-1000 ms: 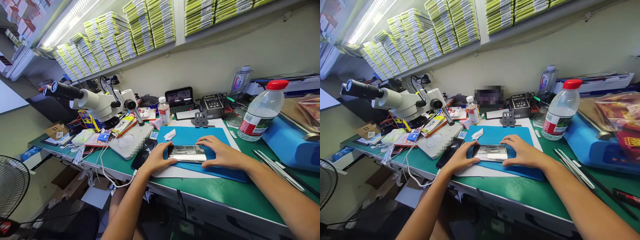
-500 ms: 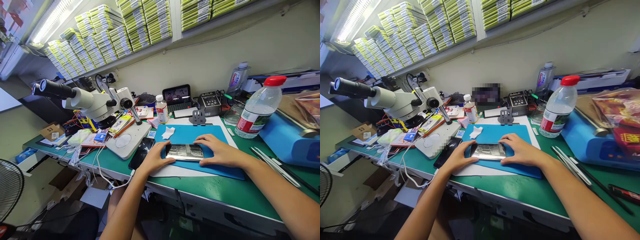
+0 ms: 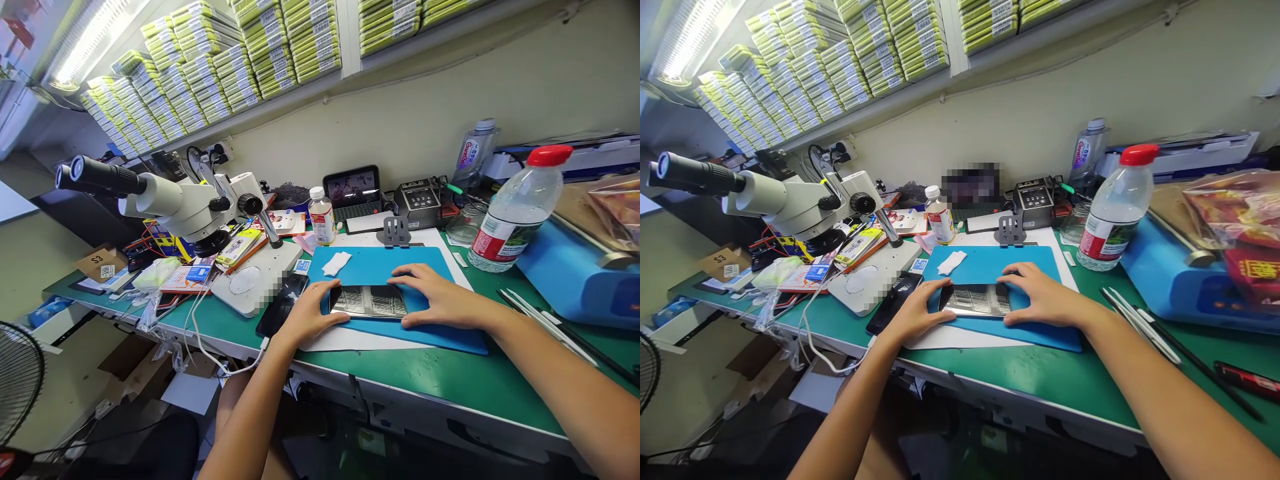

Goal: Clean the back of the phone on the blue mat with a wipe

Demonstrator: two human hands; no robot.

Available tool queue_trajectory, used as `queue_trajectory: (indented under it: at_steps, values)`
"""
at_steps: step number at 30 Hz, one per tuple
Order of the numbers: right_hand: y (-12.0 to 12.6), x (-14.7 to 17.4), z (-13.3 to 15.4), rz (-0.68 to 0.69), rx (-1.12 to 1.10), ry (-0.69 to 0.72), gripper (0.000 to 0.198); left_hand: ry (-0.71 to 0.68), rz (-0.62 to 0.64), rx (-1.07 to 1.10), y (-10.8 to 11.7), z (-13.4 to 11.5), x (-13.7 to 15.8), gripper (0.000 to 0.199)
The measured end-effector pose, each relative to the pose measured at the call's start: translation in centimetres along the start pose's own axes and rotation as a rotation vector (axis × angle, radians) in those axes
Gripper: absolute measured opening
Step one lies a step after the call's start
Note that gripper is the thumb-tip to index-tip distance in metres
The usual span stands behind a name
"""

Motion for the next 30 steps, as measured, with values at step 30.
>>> queue_trajectory:
  at_steps: [30]
  values:
    - [0.26,0.3,0.65,0.069,0.074,0.021,0.084,0.072,-0.02,0.04,0.13,-0.16,0.06,0.066]
Point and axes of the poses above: each hand's wrist, its own x-axis away from the middle knuckle, its own y-axis out of the back of the hand, z = x × y, the point moved 3 cm from there along -x, towards the middle knuckle, and after that the axes turned 12 degrees about -y, right-handed, at the moved point
